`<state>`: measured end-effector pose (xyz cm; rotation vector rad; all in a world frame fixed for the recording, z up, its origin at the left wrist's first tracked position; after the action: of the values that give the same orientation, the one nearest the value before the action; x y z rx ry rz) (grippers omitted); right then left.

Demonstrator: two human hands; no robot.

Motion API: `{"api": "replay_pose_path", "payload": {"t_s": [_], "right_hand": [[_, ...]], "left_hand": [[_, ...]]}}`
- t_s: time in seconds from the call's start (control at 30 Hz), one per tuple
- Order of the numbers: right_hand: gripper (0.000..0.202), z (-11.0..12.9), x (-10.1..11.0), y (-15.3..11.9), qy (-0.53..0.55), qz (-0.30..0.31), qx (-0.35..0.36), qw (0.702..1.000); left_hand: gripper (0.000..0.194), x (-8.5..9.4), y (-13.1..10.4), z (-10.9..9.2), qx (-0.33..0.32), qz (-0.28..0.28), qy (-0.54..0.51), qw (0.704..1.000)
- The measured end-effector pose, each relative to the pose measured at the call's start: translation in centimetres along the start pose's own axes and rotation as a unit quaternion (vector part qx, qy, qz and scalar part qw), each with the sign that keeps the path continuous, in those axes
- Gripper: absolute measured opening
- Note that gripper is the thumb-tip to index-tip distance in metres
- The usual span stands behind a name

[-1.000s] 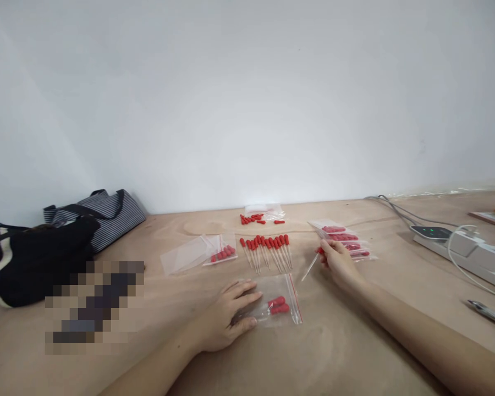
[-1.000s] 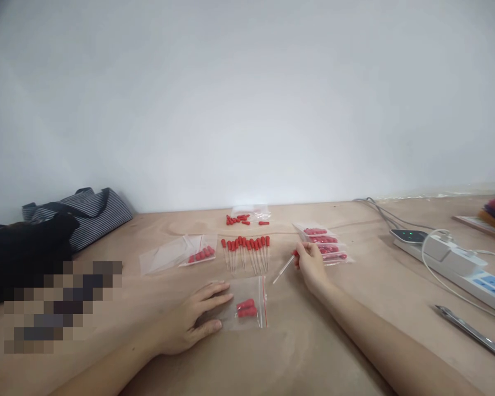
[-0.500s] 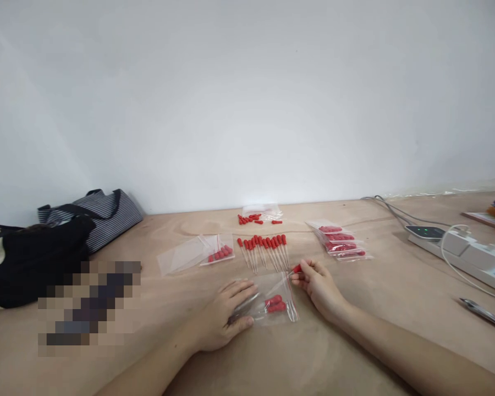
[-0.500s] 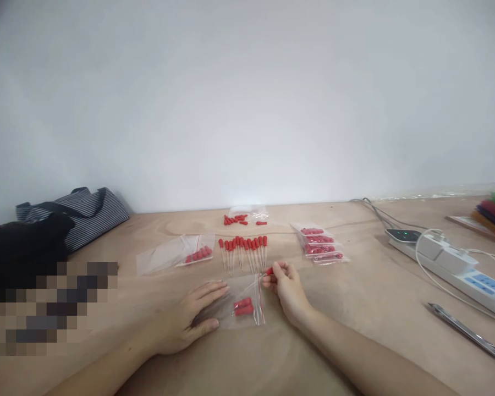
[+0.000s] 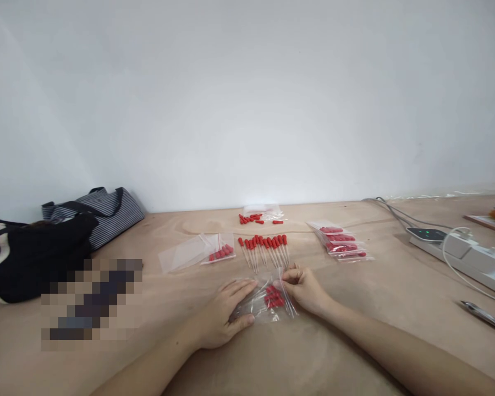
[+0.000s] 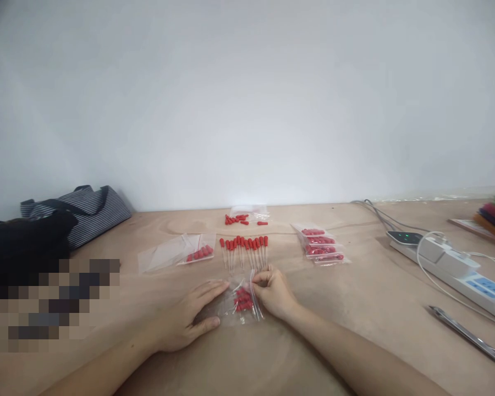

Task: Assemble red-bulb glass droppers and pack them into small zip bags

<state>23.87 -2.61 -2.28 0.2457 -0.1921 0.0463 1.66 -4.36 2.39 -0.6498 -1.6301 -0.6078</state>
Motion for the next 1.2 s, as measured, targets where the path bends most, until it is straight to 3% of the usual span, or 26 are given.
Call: {"api": "replay_pose_path", "payload": {"t_s": [0.1, 0.17, 0.23, 0.3, 0.4, 0.53, 0.67, 0.83, 1.0, 1.2], "right_hand": [[0.025, 0.7, 0.0, 0.0, -0.056, 0.069, 0.033, 0.996], [0.024, 0.8, 0.7, 0.7, -0.035, 0.104, 0.024, 0.994], [0.020, 0.6, 2.0, 2.1, -0.011, 0.063, -0.010, 0.998], [0.019, 0.1, 3.5, 4.1, -0.044, -0.054, -0.046, 0.997], [0.024, -0.8, 4.9, 7.5, -0.077, -0.118, -0.061, 0.988], [0.023, -2.1, 4.7, 10.6, -0.097, -0.141, -0.071, 0.983], [0.012, -3.0, 4.1, 11.6, -0.081, -0.134, -0.088, 0.984], [0.015, -3.0, 5.1, 10.3, 0.007, -0.146, -0.094, 0.985], [0.024, -2.4, 6.4, 5.9, 0.128, -0.177, -0.073, 0.973], [0.033, -1.6, 5.2, 1.6, 0.257, -0.238, -0.066, 0.934]], "left_hand": [[0.054, -0.1, 0.0, 0.0, 0.002, -0.002, -0.002, 1.000], [0.054, 0.0, 0.0, 0.0, 0.004, 0.001, 0.000, 1.000], [0.054, 0.1, -0.1, -0.1, 0.004, 0.010, 0.000, 1.000], [0.054, 0.3, -0.1, -0.2, 0.006, 0.018, -0.004, 1.000], [0.053, 0.5, -0.1, -0.3, 0.006, 0.017, -0.012, 1.000], [0.050, 0.7, -0.1, -0.3, -0.006, 0.017, -0.015, 1.000], [0.048, 0.7, -0.1, -0.1, -0.018, 0.020, -0.015, 1.000], [0.048, 0.6, -0.1, 0.0, -0.013, 0.027, -0.006, 1.000], [0.048, 0.5, 0.0, 0.0, -0.011, 0.028, -0.002, 1.000], [0.049, 0.0, 0.0, 0.3, -0.008, 0.027, -0.004, 1.000]]}}
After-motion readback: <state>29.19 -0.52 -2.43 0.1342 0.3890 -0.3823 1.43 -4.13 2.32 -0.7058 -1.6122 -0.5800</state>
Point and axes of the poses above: each hand's wrist, its own y-axis towards the middle knuckle, its own x-axis out of the back of the hand, z = x × y, the point moved 1 cm from there along y, towards the middle knuckle, and after that the axes turned 14 degrees about y, right-handed, at the moved point
